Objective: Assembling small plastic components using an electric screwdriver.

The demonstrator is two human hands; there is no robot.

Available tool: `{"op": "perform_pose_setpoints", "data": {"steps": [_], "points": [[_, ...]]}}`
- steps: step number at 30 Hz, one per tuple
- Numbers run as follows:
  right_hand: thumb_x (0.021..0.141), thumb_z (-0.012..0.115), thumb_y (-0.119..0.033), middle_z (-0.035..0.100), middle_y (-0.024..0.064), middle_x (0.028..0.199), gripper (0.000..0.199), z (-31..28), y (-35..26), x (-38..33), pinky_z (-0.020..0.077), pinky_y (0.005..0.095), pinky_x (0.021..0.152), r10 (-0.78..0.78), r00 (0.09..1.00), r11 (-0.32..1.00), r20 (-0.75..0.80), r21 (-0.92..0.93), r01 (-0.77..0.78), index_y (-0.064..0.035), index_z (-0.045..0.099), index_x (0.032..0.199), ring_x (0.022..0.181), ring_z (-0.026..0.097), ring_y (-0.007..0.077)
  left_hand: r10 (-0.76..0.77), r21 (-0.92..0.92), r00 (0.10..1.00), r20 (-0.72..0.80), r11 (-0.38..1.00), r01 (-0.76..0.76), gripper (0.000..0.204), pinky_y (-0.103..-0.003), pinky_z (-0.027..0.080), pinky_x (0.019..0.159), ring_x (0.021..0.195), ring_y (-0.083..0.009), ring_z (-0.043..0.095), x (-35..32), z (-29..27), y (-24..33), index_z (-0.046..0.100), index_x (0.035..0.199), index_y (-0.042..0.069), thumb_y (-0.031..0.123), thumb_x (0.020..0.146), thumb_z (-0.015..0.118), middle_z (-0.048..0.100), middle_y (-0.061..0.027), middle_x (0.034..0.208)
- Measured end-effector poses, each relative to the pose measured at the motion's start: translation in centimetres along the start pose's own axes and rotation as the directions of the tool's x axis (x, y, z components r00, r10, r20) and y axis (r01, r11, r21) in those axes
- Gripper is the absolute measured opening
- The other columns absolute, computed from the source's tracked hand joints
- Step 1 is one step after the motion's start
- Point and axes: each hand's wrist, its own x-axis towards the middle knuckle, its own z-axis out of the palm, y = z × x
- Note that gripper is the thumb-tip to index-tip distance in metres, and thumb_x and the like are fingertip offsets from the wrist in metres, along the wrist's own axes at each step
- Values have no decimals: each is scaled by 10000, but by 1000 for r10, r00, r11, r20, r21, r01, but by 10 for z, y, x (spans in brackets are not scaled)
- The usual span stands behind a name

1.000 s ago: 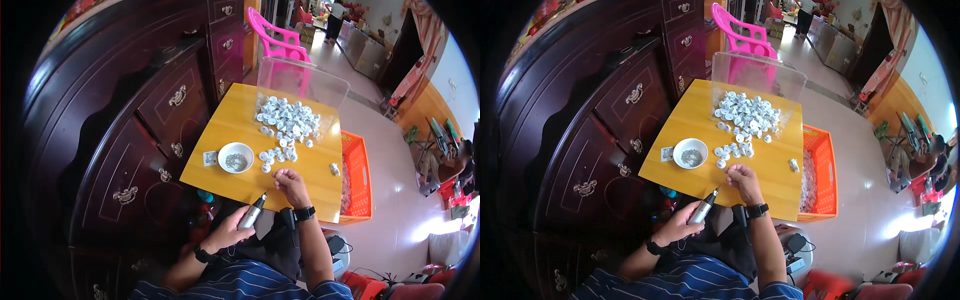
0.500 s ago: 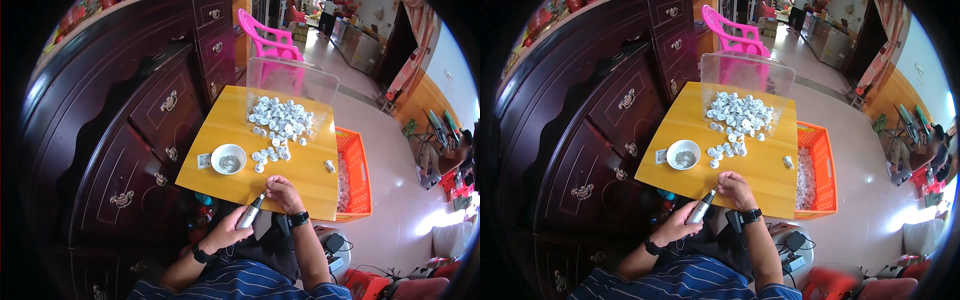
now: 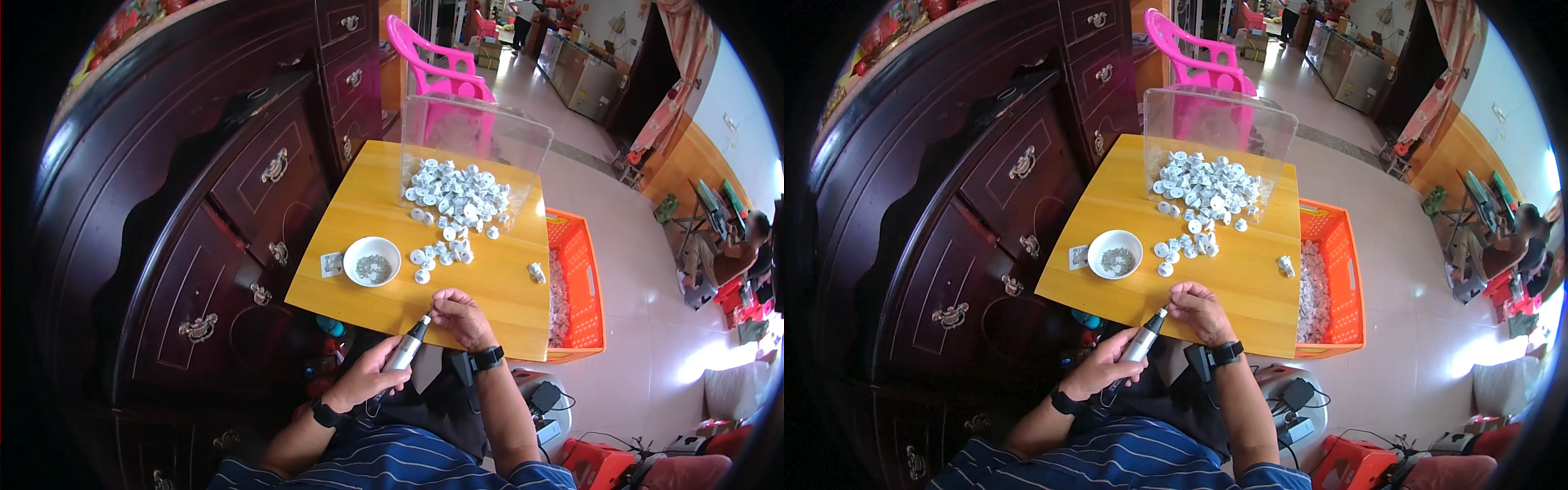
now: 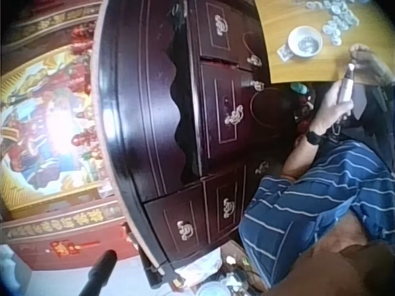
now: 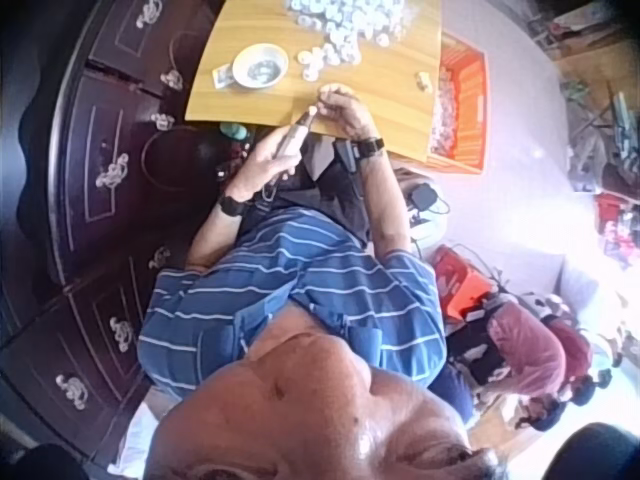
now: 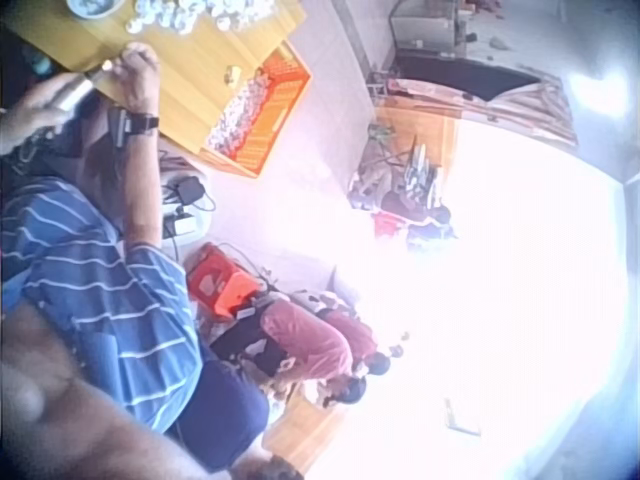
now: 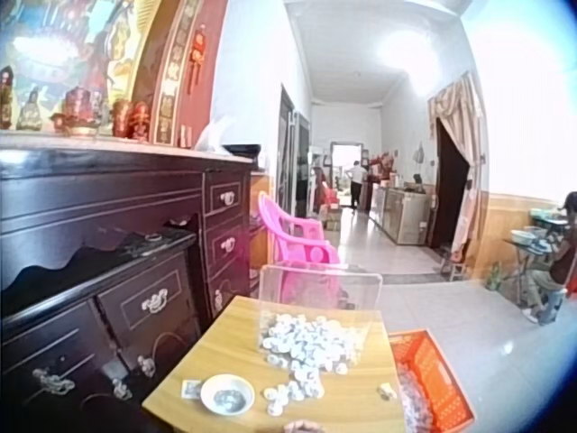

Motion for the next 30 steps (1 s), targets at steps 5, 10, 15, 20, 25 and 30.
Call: {"op": "perform_pose_setpoints", "data": {"steps": [5, 10, 15, 20, 25, 30], "points": [[937, 665, -32, 689, 30, 879, 101, 0, -6, 4, 563, 248, 739, 27, 999, 998, 40, -56, -25, -34, 682, 1037, 802, 680, 133, 190, 372, 982, -15, 912, -171, 676, -243, 522, 706, 819, -84, 600, 2, -4, -9, 353, 1523, 23, 117, 934, 671, 600, -56, 975], [936, 668, -38, 688, 31, 871, 98, 12, -7, 3, 555, 237, 734, 41, 996, 982, -83, -180, -56, -36, 683, 1033, 791, 672, 125, 238, 476, 966, -101, 864, -163, 683, -386, 530, 909, 1000, -285, 697, 3, -8, -16, 438, 1442, -14, 187, 863, 739, 668, -206, 1117], [947, 660, -34, 686, 30, 905, 90, 7, 0, 2, 558, 240, 742, 11, 1000, 994, -15, -112, -13, -44, 680, 1034, 797, 666, 119, 361, 607, 928, -96, 760, -233, 652, -357, 555, 804, 899, -238, 700, 0, -7, -12, 432, 1447, -9, 184, 893, 716, 671, -168, 1050], [961, 678, -62, 685, 25, 942, 97, -2, 9, 2, 561, 261, 768, -63, 993, 998, 104, 19, 62, -65, 676, 1058, 811, 666, 123, 21, -193, 997, 78, 981, -5, 576, -214, 489, 609, 722, -63, 584, -4, -12, 1, 406, 1455, 0, 148, 958, 656, 585, -16, 899], [965, 688, -92, 699, 31, 988, 159, 14, 1, 5, 558, 264, 780, -33, 996, 998, 83, -45, 37, -56, 677, 1119, 829, 673, 128, 52, -69, 998, 41, 996, -49, 634, -225, 505, 625, 744, -76, 592, -3, -17, -7, 362, 1501, 24, 135, 954, 662, 594, -27, 946], [986, 662, -113, 710, 40, 1033, 197, 27, -4, 29, 562, 276, 783, -120, 992, 947, -32, -302, 105, -44, 667, 1171, 836, 683, 132, 68, 51, 998, -18, 996, -67, 691, -227, 510, 642, 770, -81, 584, -5, -21, -7, 309, 1546, 37, 122, 957, 661, 588, -33, 973]]}}
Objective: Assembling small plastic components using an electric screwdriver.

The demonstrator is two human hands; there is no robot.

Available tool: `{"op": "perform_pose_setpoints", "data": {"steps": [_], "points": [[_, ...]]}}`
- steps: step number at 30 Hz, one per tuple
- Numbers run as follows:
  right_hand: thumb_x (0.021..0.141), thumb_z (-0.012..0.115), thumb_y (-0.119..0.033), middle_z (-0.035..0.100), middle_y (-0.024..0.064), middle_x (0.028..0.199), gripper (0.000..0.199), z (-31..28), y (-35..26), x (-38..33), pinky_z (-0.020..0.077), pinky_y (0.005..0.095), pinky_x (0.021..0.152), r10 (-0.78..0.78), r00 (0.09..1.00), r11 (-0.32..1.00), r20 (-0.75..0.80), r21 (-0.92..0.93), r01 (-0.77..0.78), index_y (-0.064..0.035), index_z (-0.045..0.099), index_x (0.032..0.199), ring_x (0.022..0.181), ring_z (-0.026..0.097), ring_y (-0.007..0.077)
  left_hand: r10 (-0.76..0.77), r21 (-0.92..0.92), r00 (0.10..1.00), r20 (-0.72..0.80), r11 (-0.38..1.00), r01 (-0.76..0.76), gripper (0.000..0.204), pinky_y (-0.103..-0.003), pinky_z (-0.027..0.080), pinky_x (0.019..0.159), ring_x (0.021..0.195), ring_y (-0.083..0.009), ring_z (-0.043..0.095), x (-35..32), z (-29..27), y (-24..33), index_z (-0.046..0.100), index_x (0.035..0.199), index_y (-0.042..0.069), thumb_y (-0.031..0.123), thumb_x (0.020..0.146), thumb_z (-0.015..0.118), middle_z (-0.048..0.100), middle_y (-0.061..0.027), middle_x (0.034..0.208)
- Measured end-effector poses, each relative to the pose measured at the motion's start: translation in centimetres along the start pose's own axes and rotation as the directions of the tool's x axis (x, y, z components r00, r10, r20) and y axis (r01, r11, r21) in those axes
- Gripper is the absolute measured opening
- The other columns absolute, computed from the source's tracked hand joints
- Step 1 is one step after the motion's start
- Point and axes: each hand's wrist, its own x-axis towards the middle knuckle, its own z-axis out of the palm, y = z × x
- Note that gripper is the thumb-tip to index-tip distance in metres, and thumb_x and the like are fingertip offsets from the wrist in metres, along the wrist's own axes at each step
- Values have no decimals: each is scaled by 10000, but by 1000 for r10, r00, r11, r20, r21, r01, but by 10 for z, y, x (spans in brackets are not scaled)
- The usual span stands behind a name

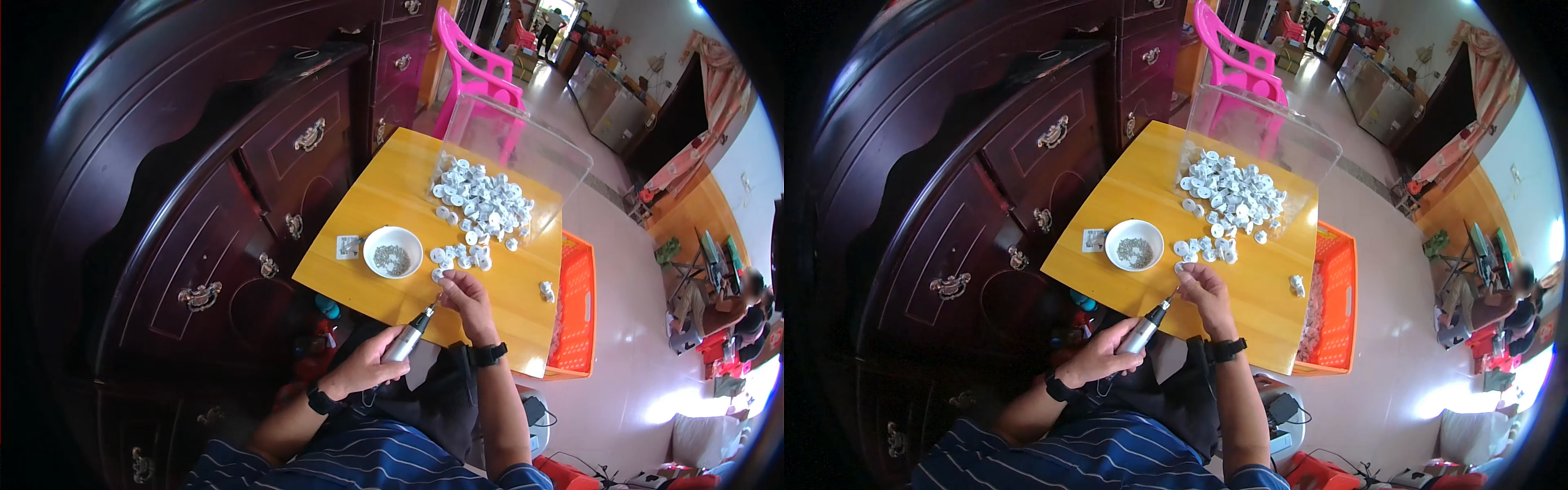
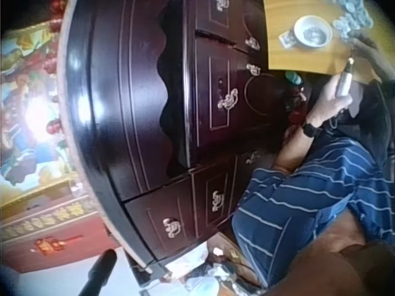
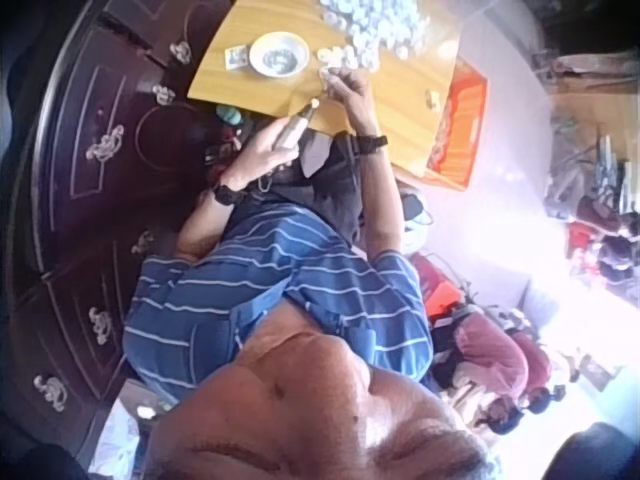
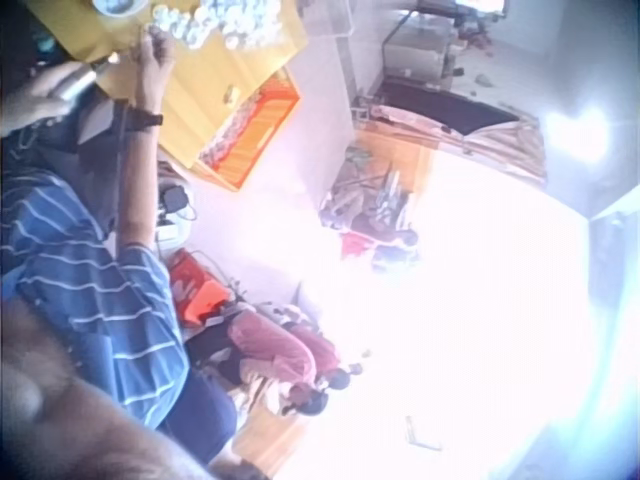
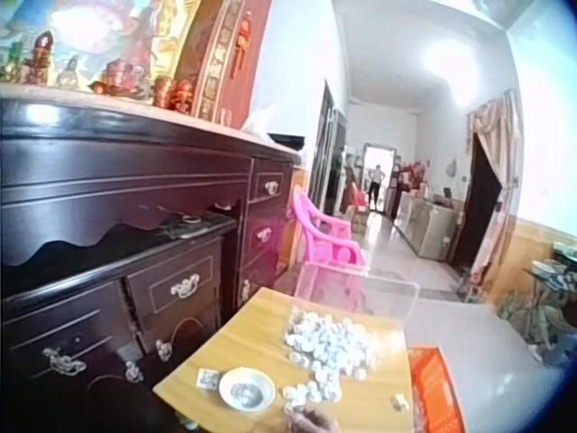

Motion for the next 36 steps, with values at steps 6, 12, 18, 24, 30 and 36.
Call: {"op": "perform_pose_setpoints", "data": {"steps": [6, 12, 18, 24, 30, 36], "points": [[919, 683, -188, 702, 119, 1077, 209, 10, -3, 23, 569, 414, 752, -483, 871, 237, 89, -944, 228, -95, 722, 1103, 855, 712, 302, 41, -51, 995, -91, 998, -46, 648, -224, 489, 593, 705, -69, 585, -4, -3, -6, 397, 1483, 15, 81, 909, 689, 607, -24, 905], [887, 660, -169, 679, 139, 989, 94, 10, 7, 29, 555, 472, 736, -422, 886, -48, 194, -980, 192, -112, 698, 951, 868, 680, 361, 26, -38, 993, -113, 999, -30, 660, -230, 504, 620, 725, -80, 594, -8, -5, 0, 389, 1493, 13, 76, 908, 688, 619, -31, 914], [927, 618, -150, 681, 186, 972, 154, 7, 4, 15, 558, 456, 748, -444, 883, 24, 151, -983, 181, -95, 688, 1053, 883, 676, 379, 19, -25, 995, -101, 999, -21, 660, -226, 503, 607, 715, -76, 596, -7, -3, -1, 388, 1498, 24, 90, 913, 686, 624, -27, 915], [1009, 515, -90, 706, 133, 1061, 252, -13, 7, 0, 571, 339, 788, -230, 966, 766, -119, -635, 104, -38, 644, 1219, 911, 702, 223, 23, -19, 998, -63, 1000, -24, 658, -218, 495, 589, 704, -64, 590, -6, 4, 1, 390, 1500, 30, 99, 916, 686, 623, -17, 914], [1018, 537, -72, 667, 17, 999, 217, -14, 10, -15, 527, 246, 793, -67, 987, 995, -143, -88, 55, -16, 618, 1212, 852, 630, 102, 26, -9, 999, -41, 1000, -26, 656, -214, 490, 584, 696, -59, 584, -2, 10, -2, 397, 1493, 30, 108, 912, 691, 622, -16, 910], [997, 630, -98, 645, -30, 934, 185, -17, 18, -14, 462, 201, 719, -155, 980, 972, -127, -195, 128, -42, 631, 1173, 815, 584, 60, 27, 27, 998, -53, 999, -26, 648, -224, 491, 588, 707, -68, 590, 2, 15, -3, 405, 1478, 17, 101, 905, 696, 626, -24, 910]]}}
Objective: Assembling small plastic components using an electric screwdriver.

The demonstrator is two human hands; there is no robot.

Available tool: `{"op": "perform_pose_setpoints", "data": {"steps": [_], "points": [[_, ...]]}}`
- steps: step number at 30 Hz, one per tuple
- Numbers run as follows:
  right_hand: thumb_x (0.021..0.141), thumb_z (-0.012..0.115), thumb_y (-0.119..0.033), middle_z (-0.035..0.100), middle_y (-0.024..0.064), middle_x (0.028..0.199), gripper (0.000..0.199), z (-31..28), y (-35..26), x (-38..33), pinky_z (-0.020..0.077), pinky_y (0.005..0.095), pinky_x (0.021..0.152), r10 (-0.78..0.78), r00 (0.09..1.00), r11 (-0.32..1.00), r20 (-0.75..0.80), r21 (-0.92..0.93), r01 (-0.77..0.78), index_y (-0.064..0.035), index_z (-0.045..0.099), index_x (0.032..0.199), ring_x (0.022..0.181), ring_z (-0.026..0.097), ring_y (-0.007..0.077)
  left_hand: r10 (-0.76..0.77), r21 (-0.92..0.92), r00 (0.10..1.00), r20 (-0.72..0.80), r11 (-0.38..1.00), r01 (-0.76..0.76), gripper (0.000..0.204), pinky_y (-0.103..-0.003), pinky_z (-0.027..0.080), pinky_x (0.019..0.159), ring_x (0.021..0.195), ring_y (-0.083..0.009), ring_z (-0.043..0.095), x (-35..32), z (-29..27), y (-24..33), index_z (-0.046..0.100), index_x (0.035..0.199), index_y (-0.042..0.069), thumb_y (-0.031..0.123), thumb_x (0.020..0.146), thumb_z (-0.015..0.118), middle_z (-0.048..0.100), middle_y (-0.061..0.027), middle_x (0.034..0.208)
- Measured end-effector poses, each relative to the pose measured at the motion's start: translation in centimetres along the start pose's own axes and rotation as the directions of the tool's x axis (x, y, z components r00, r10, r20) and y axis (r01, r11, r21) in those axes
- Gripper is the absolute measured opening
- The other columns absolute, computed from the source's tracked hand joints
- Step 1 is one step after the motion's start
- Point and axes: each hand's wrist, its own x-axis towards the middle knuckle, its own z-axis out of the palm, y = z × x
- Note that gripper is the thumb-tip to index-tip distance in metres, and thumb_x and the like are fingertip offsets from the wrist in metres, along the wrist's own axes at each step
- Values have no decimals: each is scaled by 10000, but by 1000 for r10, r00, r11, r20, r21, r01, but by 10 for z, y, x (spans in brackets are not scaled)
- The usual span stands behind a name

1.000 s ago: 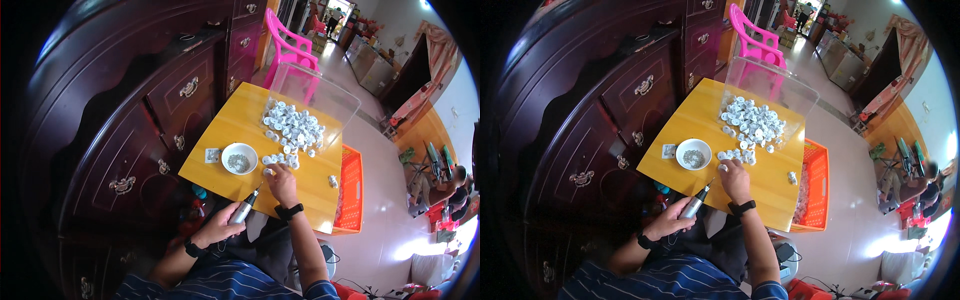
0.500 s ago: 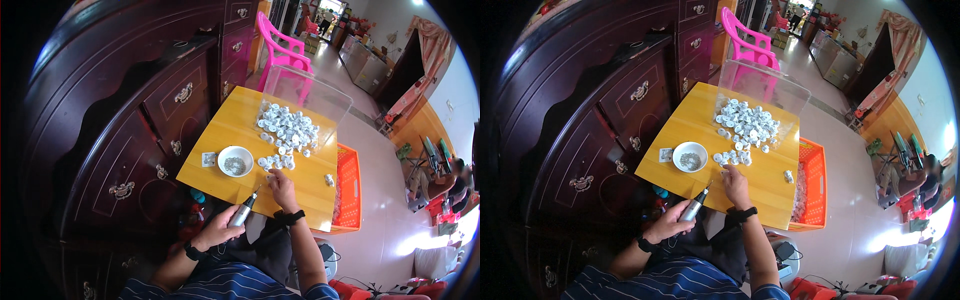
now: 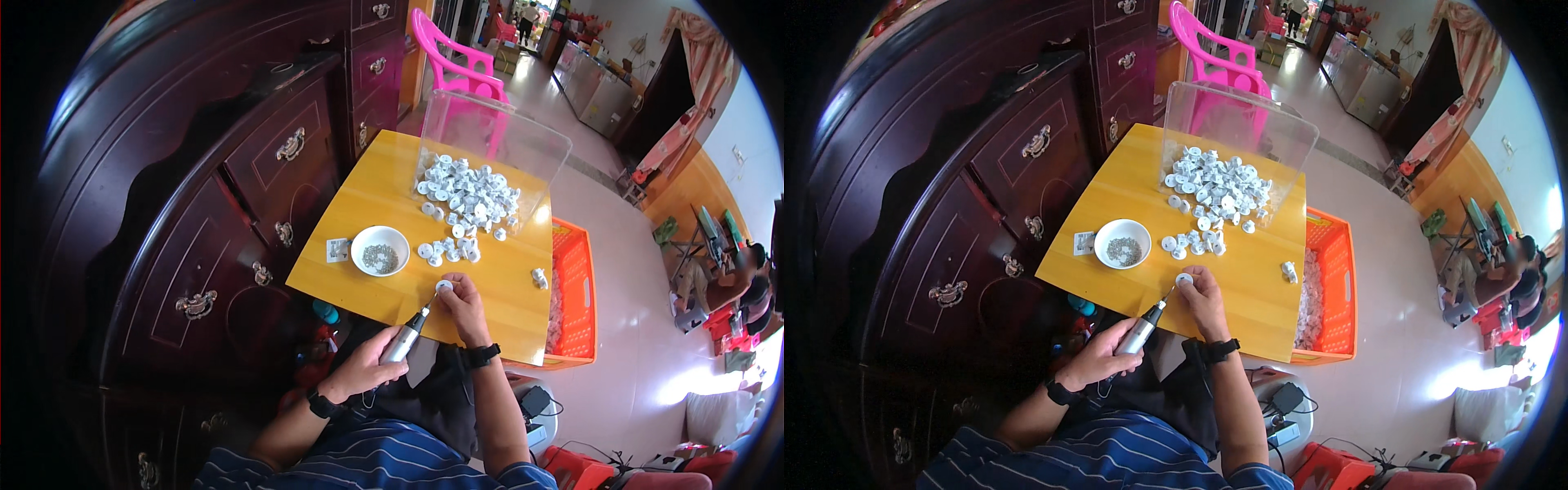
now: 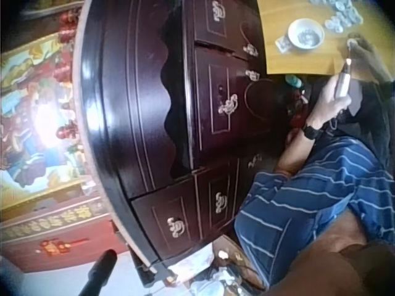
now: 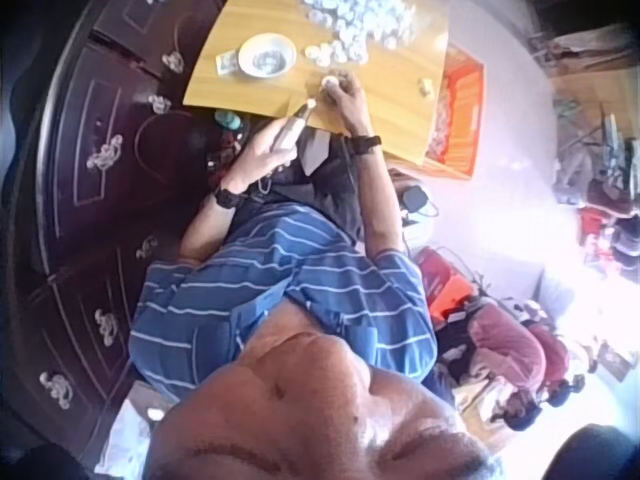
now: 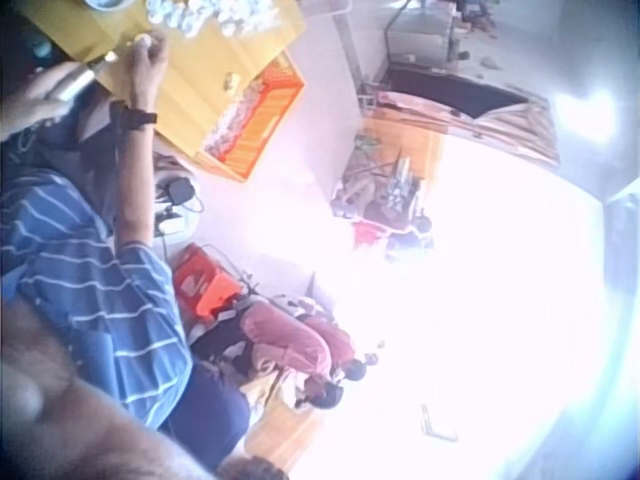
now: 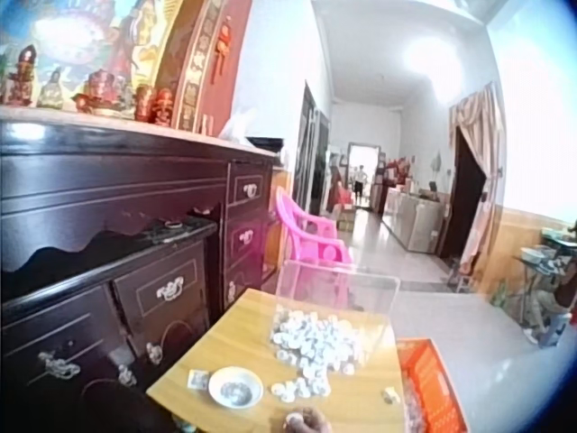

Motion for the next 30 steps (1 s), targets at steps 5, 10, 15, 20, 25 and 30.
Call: {"op": "perform_pose_setpoints", "data": {"steps": [5, 10, 15, 20, 25, 30], "points": [[981, 663, -97, 670, -30, 984, 269, 3, 0, -4, 482, 208, 767, 45, 999, 999, -22, -22, -46, -39, 637, 1242, 853, 601, 60, -15, 50, 999, 45, 999, 12, 678, -227, 509, 640, 757, -87, 588, 2, -2, 1, 325, 1532, 20, 111, 947, 654, 596, -42, 951], [966, 678, -72, 690, -14, 1041, 236, 10, 1, -6, 497, 218, 809, -6, 999, 999, -45, -40, 4, -29, 662, 1197, 906, 622, 67, -16, 83, 1000, 23, 996, 14, 670, -223, 511, 637, 758, -87, 596, 3, -1, 1, 334, 1527, 22, 110, 946, 655, 606, -46, 954], [951, 676, -47, 710, 16, 1032, 210, 9, 10, -4, 524, 239, 826, -52, 997, 996, -49, -70, 48, -3, 672, 1156, 916, 649, 78, -23, 71, 1000, -3, 997, 23, 668, -224, 511, 625, 748, -85, 598, 4, -2, 3, 346, 1520, 24, 117, 941, 665, 615, -44, 956], [944, 686, -56, 726, 25, 988, 211, 10, 14, -6, 528, 227, 768, -82, 994, 989, -75, -130, 72, 5, 673, 1146, 871, 666, 74, -43, 103, 999, -15, 994, 45, 674, -216, 506, 610, 726, -78, 588, 7, -6, -4, 347, 1519, 23, 126, 939, 673, 602, -31, 934], [945, 683, -49, 730, 25, 958, 198, 12, 19, -5, 529, 223, 753, -91, 991, 987, -95, -138, 78, 10, 682, 1134, 841, 670, 71, -50, 103, 999, -14, 993, 52, 672, -214, 502, 605, 722, -75, 582, 8, -5, -2, 349, 1516, 23, 122, 938, 677, 590, -26, 931], [945, 686, -54, 730, 22, 943, 193, 13, 20, -5, 527, 217, 748, -107, 988, 982, -111, -168, 88, 18, 686, 1124, 833, 669, 64, -35, 67, 998, -50, 997, 38, 644, -250, 500, 586, 686, -86, 594, 10, -3, -4, 426, 1468, 25, 102, 893, 706, 620, -38, 905]]}}
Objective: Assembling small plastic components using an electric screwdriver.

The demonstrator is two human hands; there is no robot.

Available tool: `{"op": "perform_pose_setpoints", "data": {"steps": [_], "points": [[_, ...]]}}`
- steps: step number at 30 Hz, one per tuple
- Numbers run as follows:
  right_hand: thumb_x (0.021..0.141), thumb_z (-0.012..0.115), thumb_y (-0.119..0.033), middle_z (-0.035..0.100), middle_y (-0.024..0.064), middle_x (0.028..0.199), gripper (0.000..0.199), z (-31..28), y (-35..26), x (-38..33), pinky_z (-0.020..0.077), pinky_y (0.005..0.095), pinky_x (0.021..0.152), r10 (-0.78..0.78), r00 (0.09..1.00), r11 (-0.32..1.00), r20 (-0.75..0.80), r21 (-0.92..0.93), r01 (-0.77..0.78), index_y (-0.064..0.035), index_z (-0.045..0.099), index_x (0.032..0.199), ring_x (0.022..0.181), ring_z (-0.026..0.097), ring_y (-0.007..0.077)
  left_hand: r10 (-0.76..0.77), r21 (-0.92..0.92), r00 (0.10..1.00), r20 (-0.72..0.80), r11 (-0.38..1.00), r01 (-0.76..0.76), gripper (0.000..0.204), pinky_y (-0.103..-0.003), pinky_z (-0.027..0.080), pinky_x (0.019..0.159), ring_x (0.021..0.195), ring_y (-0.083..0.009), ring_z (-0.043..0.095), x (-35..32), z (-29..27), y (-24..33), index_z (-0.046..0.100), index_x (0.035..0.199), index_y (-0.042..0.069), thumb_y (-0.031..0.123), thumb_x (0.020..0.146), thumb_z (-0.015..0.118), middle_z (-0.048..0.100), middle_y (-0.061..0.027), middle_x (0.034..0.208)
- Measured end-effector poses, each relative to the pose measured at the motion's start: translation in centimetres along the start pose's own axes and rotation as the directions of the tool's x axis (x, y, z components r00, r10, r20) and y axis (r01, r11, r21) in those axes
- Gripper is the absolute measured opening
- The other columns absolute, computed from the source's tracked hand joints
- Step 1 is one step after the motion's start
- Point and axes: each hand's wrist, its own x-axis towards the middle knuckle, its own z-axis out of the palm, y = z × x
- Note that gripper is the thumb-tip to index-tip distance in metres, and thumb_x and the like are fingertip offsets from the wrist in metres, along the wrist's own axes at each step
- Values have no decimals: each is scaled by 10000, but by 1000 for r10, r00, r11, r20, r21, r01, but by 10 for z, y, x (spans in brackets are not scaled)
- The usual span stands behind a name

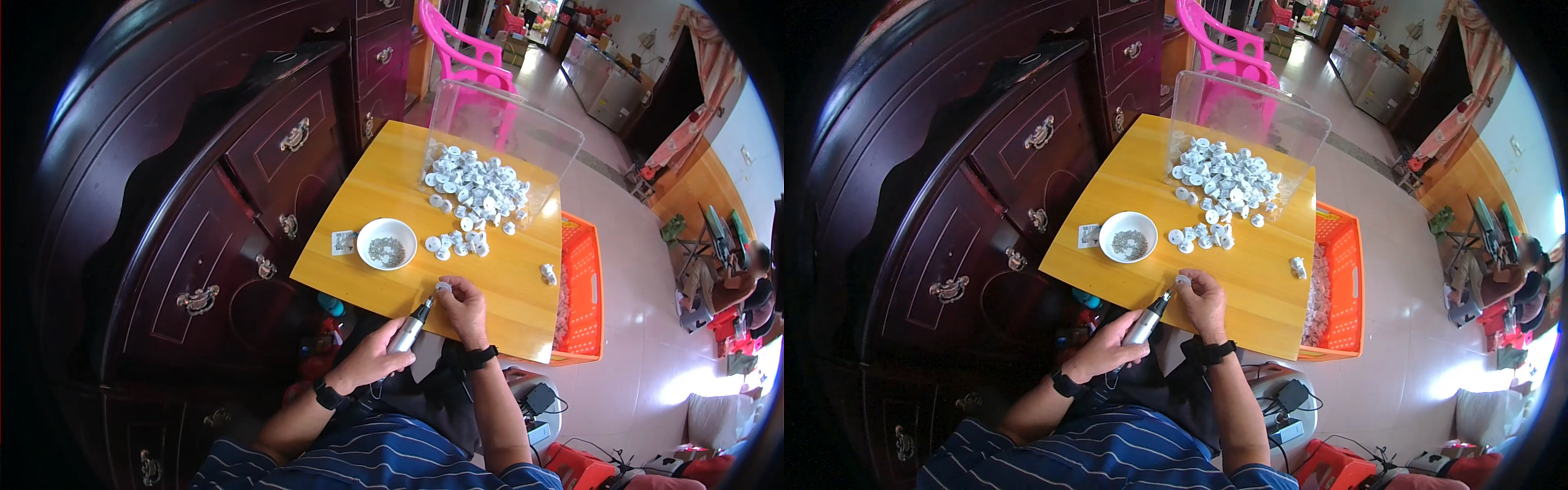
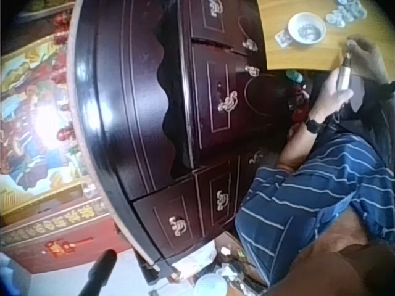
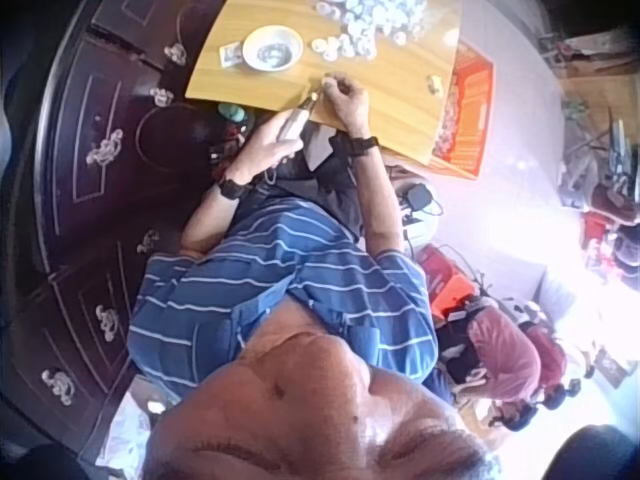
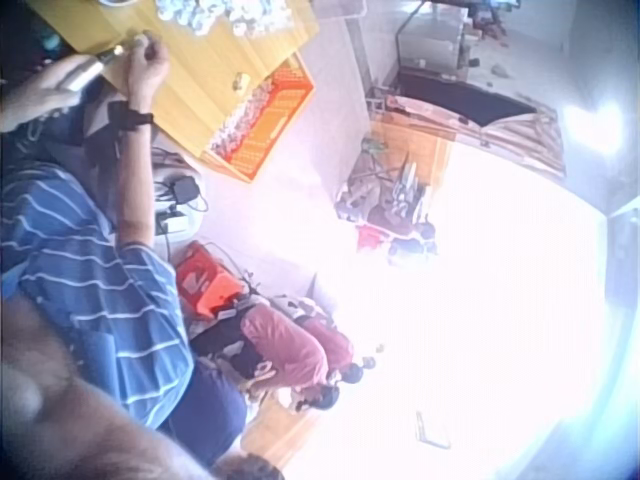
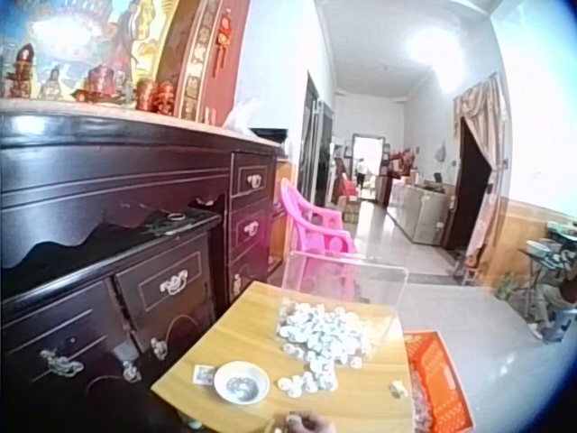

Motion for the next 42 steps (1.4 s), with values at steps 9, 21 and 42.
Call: {"op": "perform_pose_setpoints", "data": {"steps": [9, 21, 42], "points": [[932, 708, -60, 727, 15, 912, 178, -1, 5, 1, 521, 214, 721, 5, 1000, 1000, -22, -7, -5, 6, 700, 1098, 802, 654, 52, -3, 13, 1000, 12, 1000, 3, 641, -250, 494, 566, 677, -84, 581, 3, 0, -1, 422, 1467, 24, 103, 895, 700, 597, -26, 888], [929, 716, -65, 727, 6, 915, 178, 0, 2, -2, 529, 219, 736, -30, 1000, 999, -10, -37, 29, 3, 710, 1094, 813, 660, 58, 14, -6, 1000, 19, 1000, -13, 628, -249, 491, 559, 682, -86, 582, 4, -1, -5, 424, 1463, 25, 108, 904, 697, 589, -26, 895], [836, 780, -52, 622, 30, 776, 198, 0, 9, -4, 466, 252, 606, -191, 981, 964, -37, -192, 181, -17, 766, 1030, 641, 532, 89, -79, 21, 996, 28, 997, 79, 579, -236, 509, 610, 708, -80, 577, 3, -1, 1, 390, 1484, 19, 73, 961, 630, 554, -16, 911]]}}
